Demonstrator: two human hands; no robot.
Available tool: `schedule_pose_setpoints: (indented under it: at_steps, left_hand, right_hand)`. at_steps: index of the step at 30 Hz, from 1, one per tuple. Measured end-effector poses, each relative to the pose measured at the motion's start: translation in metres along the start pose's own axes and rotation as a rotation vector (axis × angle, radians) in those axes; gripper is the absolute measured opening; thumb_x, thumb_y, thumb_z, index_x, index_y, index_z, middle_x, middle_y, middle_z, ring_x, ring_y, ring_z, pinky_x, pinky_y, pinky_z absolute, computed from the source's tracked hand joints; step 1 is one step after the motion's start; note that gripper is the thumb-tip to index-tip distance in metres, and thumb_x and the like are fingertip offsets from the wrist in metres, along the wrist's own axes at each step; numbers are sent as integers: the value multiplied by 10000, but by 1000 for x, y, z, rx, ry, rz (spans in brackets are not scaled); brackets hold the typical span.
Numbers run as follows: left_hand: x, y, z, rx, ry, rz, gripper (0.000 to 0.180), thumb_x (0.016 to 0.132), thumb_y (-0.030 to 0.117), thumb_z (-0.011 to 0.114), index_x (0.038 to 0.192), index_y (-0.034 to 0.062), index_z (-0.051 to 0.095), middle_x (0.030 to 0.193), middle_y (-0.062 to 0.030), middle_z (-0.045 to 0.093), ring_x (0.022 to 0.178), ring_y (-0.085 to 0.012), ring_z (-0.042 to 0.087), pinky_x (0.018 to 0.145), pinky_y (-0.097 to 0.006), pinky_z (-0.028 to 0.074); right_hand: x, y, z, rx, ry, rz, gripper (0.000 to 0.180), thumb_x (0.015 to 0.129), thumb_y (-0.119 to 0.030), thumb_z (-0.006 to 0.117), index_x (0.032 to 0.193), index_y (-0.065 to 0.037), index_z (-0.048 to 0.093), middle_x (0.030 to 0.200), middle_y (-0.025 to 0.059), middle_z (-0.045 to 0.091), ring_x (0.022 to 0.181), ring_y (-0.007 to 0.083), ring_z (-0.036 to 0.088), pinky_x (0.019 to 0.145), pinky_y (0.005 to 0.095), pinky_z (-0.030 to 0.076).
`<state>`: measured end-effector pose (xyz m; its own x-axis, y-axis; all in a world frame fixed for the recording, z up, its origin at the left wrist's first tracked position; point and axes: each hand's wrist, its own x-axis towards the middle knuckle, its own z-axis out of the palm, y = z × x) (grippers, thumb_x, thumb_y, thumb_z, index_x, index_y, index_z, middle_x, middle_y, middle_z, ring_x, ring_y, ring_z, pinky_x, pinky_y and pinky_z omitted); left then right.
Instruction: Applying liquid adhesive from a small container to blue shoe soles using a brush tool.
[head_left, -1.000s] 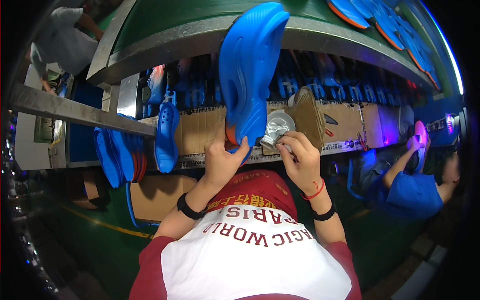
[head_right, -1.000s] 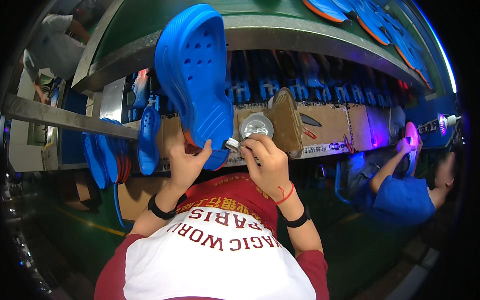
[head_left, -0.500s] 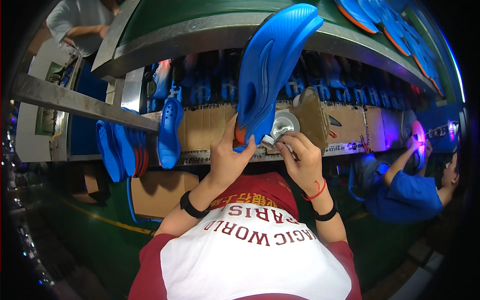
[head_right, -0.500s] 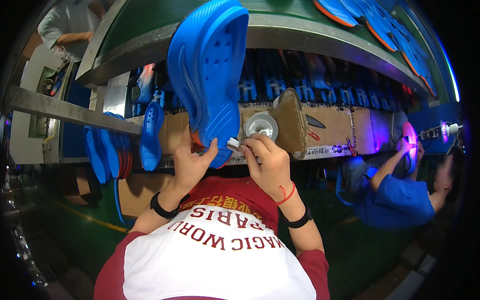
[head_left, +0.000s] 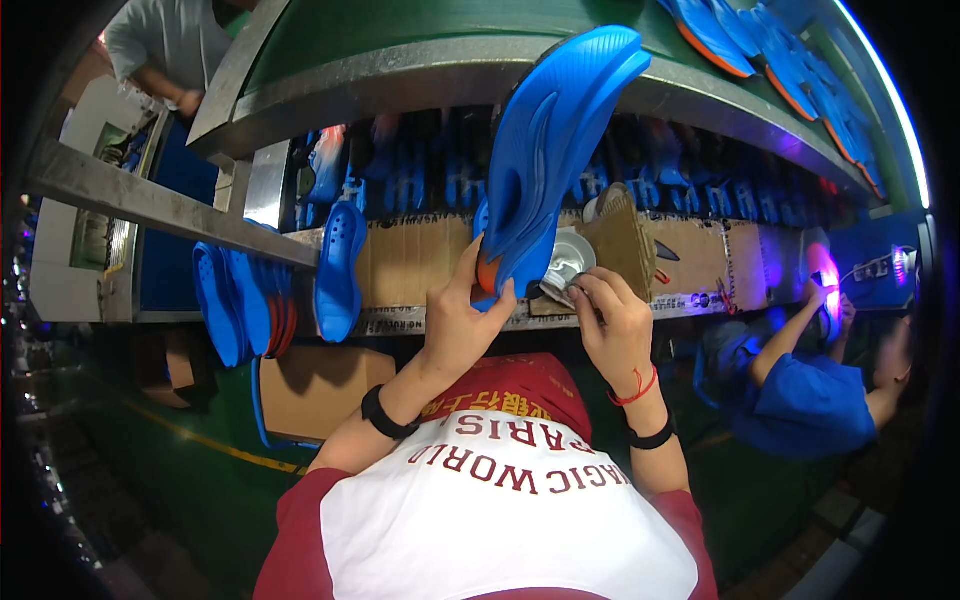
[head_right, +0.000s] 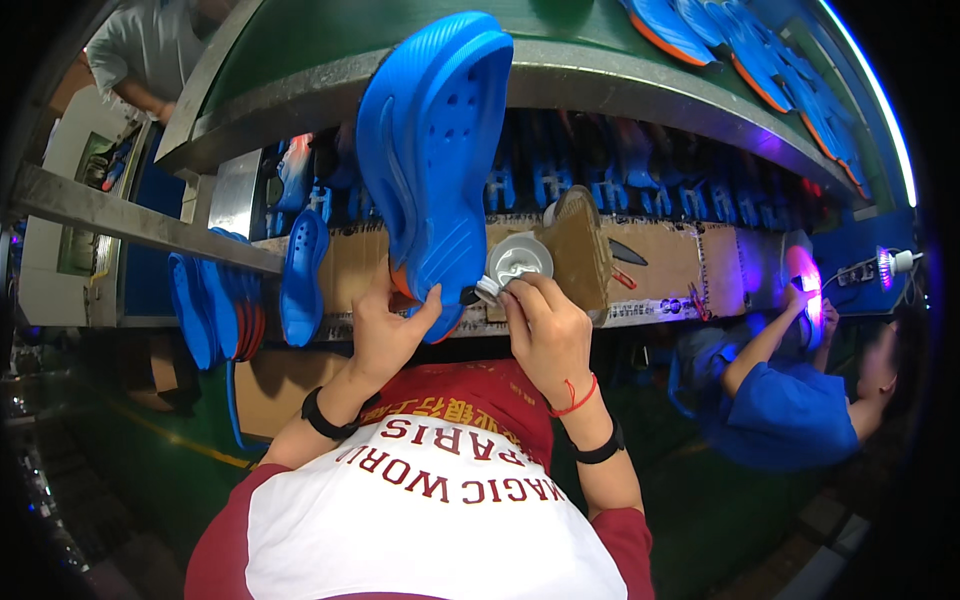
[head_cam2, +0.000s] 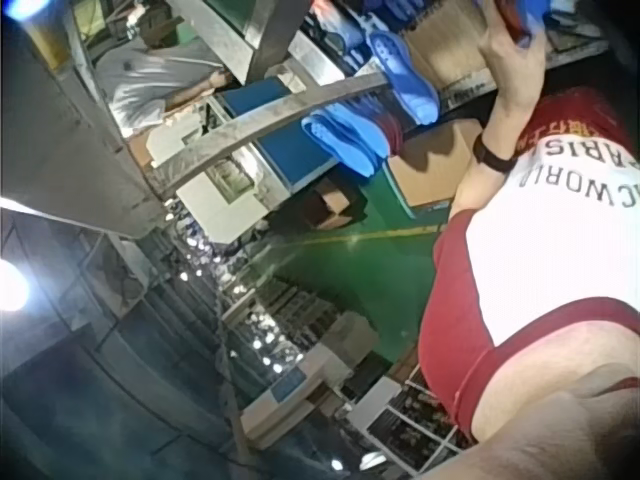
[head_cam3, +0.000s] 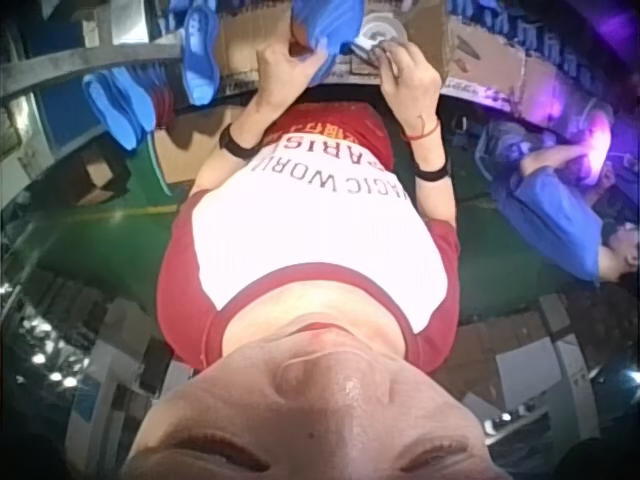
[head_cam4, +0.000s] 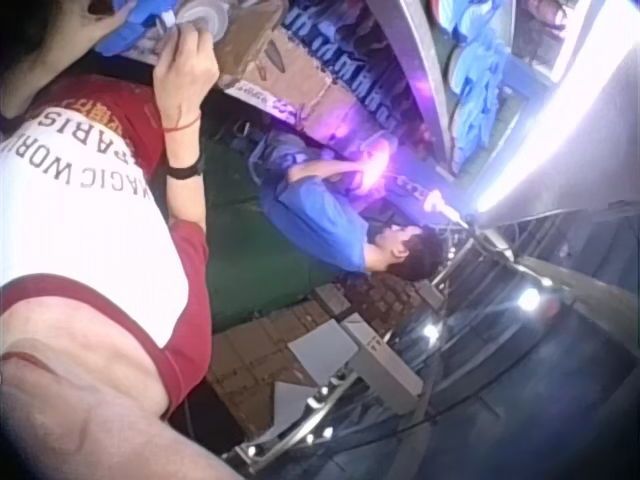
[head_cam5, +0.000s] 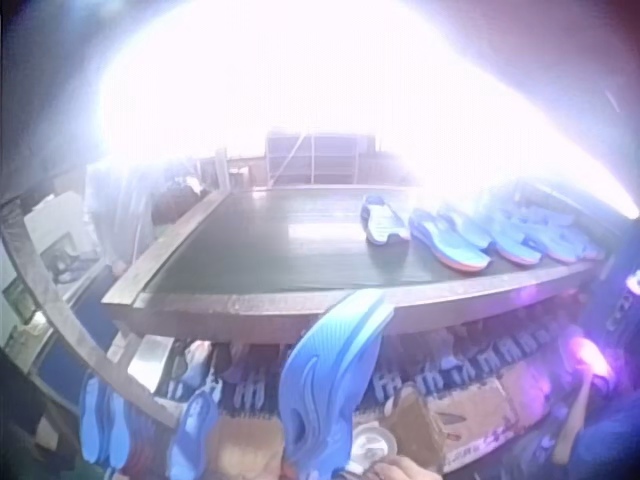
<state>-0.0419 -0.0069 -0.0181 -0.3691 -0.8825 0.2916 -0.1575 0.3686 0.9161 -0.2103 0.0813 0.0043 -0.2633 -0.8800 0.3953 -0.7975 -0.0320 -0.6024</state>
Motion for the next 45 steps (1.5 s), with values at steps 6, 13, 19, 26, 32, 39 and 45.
schedule_pose_setpoints:
  at_steps: [6, 13, 19, 26, 32, 39, 45]
  left_hand:
    - [52, 23, 14, -342, -161, -82, 585, 794, -9, 657, 1267, -25, 312, 1033, -190, 632, 910, -219, 657, 754, -328, 561]
    - [214, 54, 53, -700, -355, -231, 333, 876, 196, 646, 1025, -91, 568, 930, -178, 672, 755, -206, 686, 663, -276, 585]
    - [207, 66, 57, -748, -104, -161, 590, 890, 200, 645, 1280, -131, 350, 1135, -239, 555, 733, -243, 663, 682, -293, 555]
    - [7, -163, 2, 579, -294, -202, 541, 729, 138, 741, 1147, -46, 452, 1085, -221, 531, 998, -400, 553, 843, -407, 477]
    - [-75, -203, -14, 13, -389, -849, 579, 797, 281, 723, 1207, -32, 461, 1135, -187, 558, 1011, -255, 587, 772, -396, 523]
    - [-61, -155, -36, -703, -239, -911, 516, 881, 112, 627, 1316, -4, 374, 1174, -131, 561, 1040, -180, 574, 828, -359, 510]
    - [-33, -76, -45, -522, -241, -486, 608, 836, -15, 642, 1359, -11, 331, 1182, -132, 561, 1089, -189, 562, 908, -334, 484]
  right_hand:
    - [-1, 20, -36, -43, 235, 89, 84, 801, 18, 647, 883, 26, 628, 901, 147, 646, 718, 273, 636, 616, 315, 499]
    - [-9, 31, -56, -13, 264, 240, 67, 816, 13, 643, 878, 26, 620, 879, 122, 649, 662, 208, 604, 564, 279, 465]
    - [-11, 60, -3, -22, 129, 120, 55, 811, -57, 649, 859, -32, 640, 866, 121, 639, 739, 320, 632, 638, 368, 495]
    - [-25, 126, 83, -239, -177, 157, 112, 843, -171, 608, 858, -72, 659, 882, 125, 617, 724, 353, 632, 630, 443, 510]
    - [-30, 140, 109, -297, -273, 161, 129, 838, -191, 613, 839, -71, 659, 857, 130, 612, 712, 358, 626, 637, 445, 511]
    - [-30, 148, 117, -307, -312, 152, 134, 835, -194, 609, 842, -72, 664, 868, 138, 618, 722, 369, 625, 646, 455, 509]
    - [-20, 123, 89, -208, -223, 185, 131, 827, -180, 608, 823, -64, 668, 837, 138, 627, 742, 368, 626, 656, 452, 503]
